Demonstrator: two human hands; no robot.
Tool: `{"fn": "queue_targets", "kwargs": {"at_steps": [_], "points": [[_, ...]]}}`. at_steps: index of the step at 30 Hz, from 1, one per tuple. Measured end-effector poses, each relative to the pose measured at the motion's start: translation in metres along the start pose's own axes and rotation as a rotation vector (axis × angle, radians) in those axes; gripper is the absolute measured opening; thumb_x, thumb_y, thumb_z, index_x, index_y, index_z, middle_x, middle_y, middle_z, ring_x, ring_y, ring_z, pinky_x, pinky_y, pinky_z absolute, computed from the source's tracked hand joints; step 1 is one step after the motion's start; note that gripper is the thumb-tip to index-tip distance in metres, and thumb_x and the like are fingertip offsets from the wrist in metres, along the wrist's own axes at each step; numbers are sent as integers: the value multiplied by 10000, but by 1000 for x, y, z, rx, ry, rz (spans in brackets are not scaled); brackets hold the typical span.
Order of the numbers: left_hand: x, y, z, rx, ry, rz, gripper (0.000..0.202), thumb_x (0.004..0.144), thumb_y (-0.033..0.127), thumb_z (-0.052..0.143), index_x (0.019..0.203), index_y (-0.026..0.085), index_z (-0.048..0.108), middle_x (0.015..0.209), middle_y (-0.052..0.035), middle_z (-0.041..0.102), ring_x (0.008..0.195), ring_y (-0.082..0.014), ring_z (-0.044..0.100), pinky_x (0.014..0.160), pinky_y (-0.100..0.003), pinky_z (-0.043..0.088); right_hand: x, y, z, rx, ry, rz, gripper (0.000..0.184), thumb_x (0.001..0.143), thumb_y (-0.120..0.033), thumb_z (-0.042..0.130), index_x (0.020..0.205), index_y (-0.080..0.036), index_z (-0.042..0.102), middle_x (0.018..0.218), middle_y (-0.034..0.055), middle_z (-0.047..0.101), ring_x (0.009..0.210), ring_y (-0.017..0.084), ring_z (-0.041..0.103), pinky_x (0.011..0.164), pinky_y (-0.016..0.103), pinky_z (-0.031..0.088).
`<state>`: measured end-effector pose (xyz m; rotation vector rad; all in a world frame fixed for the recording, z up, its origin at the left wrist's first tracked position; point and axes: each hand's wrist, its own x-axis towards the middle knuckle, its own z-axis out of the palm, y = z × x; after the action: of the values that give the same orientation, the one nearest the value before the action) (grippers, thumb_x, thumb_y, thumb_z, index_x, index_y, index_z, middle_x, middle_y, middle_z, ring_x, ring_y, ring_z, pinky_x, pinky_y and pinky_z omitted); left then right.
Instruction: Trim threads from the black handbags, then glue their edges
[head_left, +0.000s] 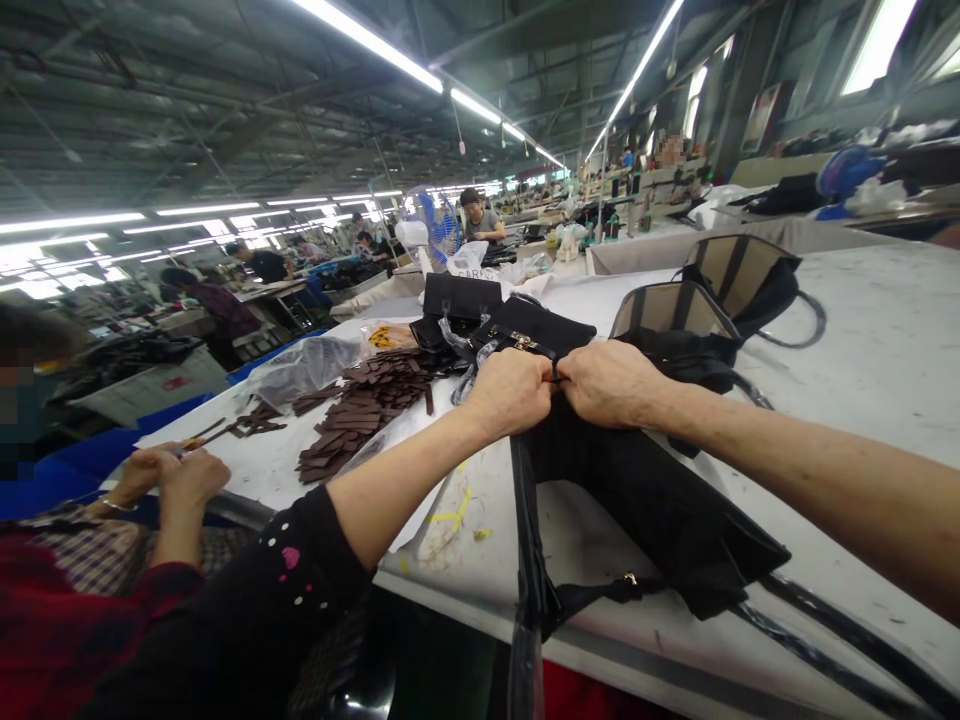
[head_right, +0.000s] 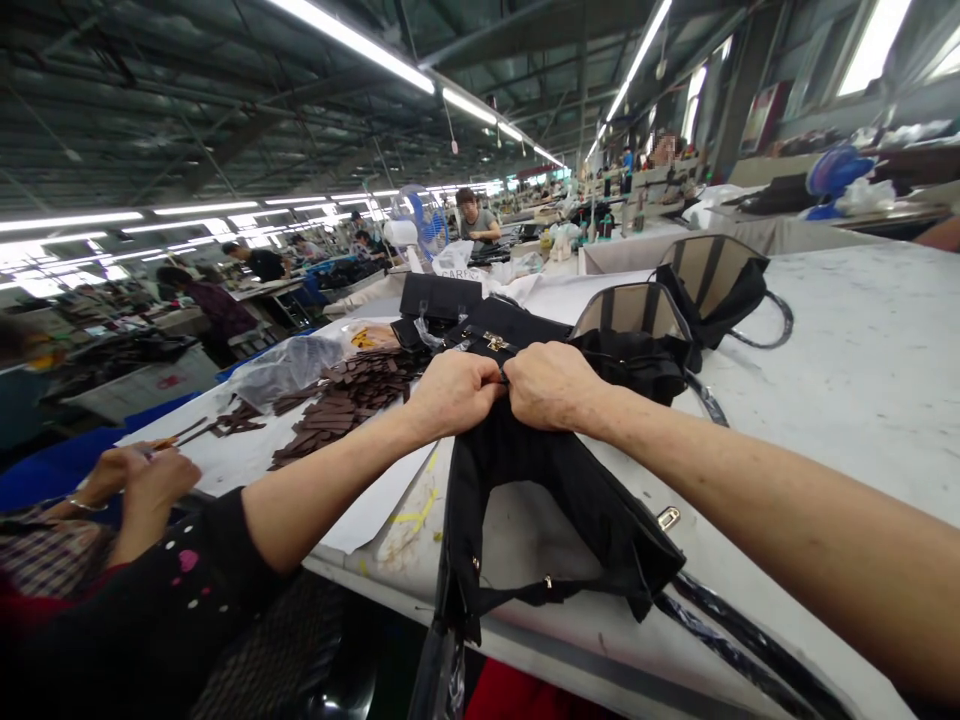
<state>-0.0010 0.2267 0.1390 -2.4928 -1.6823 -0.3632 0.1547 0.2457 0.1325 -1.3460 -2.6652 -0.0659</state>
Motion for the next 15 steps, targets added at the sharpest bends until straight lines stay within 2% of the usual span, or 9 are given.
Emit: {"fn": "queue_targets", "kwargs": {"at_steps": [5,7,9,10,13,15], "points": [[-3,-1,-6,4,-9,-4,235,852,309,575,772,177,753,761,-69,729,744,-211,642,667,-292,409,-5,-3,-3,62,-50,93,330,928,-291,416,989,-152,709,1019,197,727,971,344,690,795,421,500],[-10,-3,-10,-43,-27,-3,227,862,304,574,772,175,739,750,-53,725,723,-186,636,651,-271,394,-15,-5,-7,97,-86,118,354,945,-367,422,1054,-157,685,1019,187,733,950,326,703,780,412,514],[-18,-4,-13,-101,-15,-4,217,865,317,585,762,178,715,758,-39,723,720,-170,634,638,-256,381,-28,-7,-13,134,-105,126,435,888,-497,534,1124,-151,650,1023,190,734,938,329,708,760,408,525],[-22,-4,-15,-122,-14,1,218,866,321,586,747,181,703,759,-32,722,720,-167,635,637,-252,381,-34,-9,-16,157,-101,122,436,857,-497,584,1125,-159,644,1016,178,737,928,319,710,748,392,526],[-32,4,-31,-154,8,12,259,879,335,558,705,184,675,706,-23,699,692,-170,634,627,-251,406,-50,-12,-28,246,-37,128,256,861,-391,597,992,-185,671,902,120,747,843,267,717,702,331,510],[-37,11,-52,-272,40,3,285,849,452,600,783,195,706,695,-4,701,647,-163,638,597,-237,441,-57,-6,-39,328,53,155,176,868,-332,579,897,-190,679,813,88,737,777,240,708,668,307,496]]}}
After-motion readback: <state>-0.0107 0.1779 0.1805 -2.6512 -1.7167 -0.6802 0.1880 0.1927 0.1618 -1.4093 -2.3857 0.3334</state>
